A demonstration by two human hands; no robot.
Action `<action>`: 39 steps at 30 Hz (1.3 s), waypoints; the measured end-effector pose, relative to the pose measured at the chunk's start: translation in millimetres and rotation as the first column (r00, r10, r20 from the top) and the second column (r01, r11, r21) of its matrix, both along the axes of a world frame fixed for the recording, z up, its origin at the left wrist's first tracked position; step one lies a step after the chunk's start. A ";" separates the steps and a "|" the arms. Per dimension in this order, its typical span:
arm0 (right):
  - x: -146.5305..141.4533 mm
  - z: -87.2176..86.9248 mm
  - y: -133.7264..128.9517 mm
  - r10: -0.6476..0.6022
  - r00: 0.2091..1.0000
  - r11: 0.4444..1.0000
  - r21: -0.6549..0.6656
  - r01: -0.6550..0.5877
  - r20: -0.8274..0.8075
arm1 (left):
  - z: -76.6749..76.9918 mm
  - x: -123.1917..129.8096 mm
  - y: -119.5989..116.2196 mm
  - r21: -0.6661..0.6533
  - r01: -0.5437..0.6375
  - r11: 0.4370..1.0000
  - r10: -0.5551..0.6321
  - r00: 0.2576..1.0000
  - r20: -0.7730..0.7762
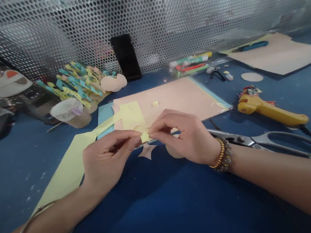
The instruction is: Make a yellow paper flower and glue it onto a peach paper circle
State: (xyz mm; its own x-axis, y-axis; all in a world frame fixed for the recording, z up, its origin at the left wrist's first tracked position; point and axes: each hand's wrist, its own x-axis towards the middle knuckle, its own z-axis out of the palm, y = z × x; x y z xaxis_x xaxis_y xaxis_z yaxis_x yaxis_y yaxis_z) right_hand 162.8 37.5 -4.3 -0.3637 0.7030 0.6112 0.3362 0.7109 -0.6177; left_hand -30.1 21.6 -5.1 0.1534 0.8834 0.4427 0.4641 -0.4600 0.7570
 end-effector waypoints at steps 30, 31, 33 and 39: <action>-2.3 0.1 -5.1 -0.017 0.999 0.992 0.126 0.022 -0.036 | -2.7 -0.4 1.2 0.185 -0.014 0.983 0.025 0.998 -0.052; -1.6 -0.1 -5.0 -0.013 0.999 0.992 0.123 0.017 -0.035 | -2.3 -0.8 1.2 0.202 -0.010 0.979 0.024 0.998 -0.066; -0.4 -0.2 -4.4 -0.001 0.999 0.994 0.107 0.005 -0.035 | -1.7 -1.1 1.6 0.225 -0.006 0.974 0.024 0.997 -0.076; -0.7 -2.2 -1.3 -0.014 0.998 0.999 0.043 0.017 -0.066 | -2.3 0.1 2.9 0.203 -0.016 0.979 0.025 0.999 -0.045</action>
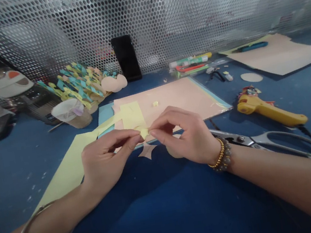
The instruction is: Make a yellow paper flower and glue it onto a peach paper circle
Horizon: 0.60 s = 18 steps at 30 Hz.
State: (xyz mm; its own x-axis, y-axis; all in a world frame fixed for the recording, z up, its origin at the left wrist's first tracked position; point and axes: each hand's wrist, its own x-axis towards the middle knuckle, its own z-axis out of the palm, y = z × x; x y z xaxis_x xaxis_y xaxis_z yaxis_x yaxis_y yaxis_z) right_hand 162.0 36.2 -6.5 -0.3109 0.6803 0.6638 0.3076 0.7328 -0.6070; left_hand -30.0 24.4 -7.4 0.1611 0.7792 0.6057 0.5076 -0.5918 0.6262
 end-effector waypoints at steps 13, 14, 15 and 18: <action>1.8 1.1 3.0 0.011 0.998 1.000 -0.004 -0.011 0.062 | -0.8 -1.8 0.4 -0.022 0.031 0.999 -0.031 0.999 -0.027; 1.7 1.3 3.3 0.010 0.998 1.000 0.003 -0.010 0.065 | -0.9 -2.1 0.3 -0.020 0.032 0.999 -0.032 0.999 -0.028; 1.7 1.4 3.5 0.010 0.998 1.000 0.012 -0.010 0.068 | -0.9 -2.4 0.2 -0.017 0.033 0.999 -0.034 0.999 -0.032; 2.1 1.4 3.1 0.009 0.997 0.999 0.045 -0.012 0.078 | -0.5 -3.4 -0.2 0.019 0.036 0.999 -0.035 0.998 -0.053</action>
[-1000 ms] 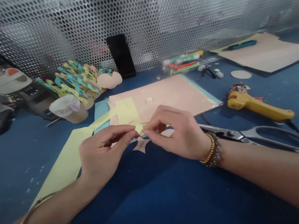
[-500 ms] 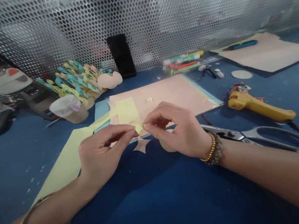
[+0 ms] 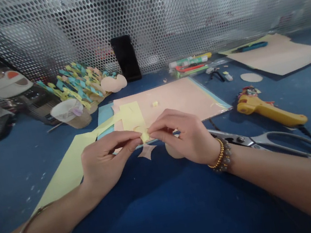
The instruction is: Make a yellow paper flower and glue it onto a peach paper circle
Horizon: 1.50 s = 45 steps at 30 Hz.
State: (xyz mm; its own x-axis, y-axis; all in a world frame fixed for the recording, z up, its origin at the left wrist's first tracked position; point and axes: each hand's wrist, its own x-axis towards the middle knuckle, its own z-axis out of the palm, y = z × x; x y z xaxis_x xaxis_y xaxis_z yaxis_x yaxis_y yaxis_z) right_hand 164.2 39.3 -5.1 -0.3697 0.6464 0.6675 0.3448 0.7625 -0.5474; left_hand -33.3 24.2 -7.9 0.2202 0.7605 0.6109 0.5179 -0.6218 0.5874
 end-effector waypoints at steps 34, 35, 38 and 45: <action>-2.9 2.0 -6.6 -0.089 0.995 0.993 0.084 0.085 0.047 | 0.6 5.5 -3.9 0.039 -0.017 0.999 0.017 1.000 0.005; -3.0 1.8 -6.7 -0.098 0.995 0.992 0.083 0.095 0.035 | 0.6 5.9 -4.4 0.018 -0.011 1.000 0.010 0.999 0.033; -3.3 0.7 -6.8 -0.128 0.992 0.988 0.090 0.127 0.004 | 0.2 6.2 -5.6 -0.034 0.041 0.999 -0.037 0.994 0.100; -3.2 1.2 -9.1 -0.080 0.996 0.985 0.157 0.074 0.036 | 0.7 4.4 -3.8 0.068 -0.022 0.997 0.020 0.999 0.028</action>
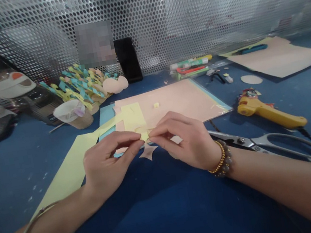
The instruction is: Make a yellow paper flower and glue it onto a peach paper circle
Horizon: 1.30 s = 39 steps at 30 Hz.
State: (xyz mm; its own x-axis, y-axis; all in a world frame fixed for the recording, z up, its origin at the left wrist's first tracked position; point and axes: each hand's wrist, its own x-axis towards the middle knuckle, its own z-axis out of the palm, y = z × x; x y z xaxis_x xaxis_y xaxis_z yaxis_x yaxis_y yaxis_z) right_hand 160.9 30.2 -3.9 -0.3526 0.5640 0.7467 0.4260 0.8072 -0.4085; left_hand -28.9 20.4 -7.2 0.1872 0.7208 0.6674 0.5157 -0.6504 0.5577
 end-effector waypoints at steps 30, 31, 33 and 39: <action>4.3 -4.2 7.4 0.026 0.999 0.998 -0.064 -0.023 0.040 | -0.4 -6.7 9.2 0.093 0.056 0.994 -0.039 0.983 -0.177; 4.4 -4.5 7.7 0.027 0.999 0.997 -0.067 -0.024 0.043 | -0.8 -7.4 9.6 0.103 0.059 0.993 -0.038 0.981 -0.191; 4.7 -5.1 8.6 0.031 0.998 0.997 -0.074 -0.027 0.051 | -1.5 -8.5 10.4 0.125 0.064 0.990 -0.036 0.976 -0.213; 4.6 -5.8 10.1 0.012 0.994 0.998 0.055 -0.018 0.111 | -2.3 -9.5 13.0 0.258 0.108 0.960 -0.038 0.964 -0.264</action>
State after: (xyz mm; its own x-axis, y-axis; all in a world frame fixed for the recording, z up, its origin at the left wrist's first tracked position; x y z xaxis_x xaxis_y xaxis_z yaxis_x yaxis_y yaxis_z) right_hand 165.6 40.2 -9.7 -0.4429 0.5164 0.7330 0.4534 0.8342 -0.3138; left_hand -38.4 33.4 -9.6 0.4211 0.4999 0.7568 0.5628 -0.7984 0.2142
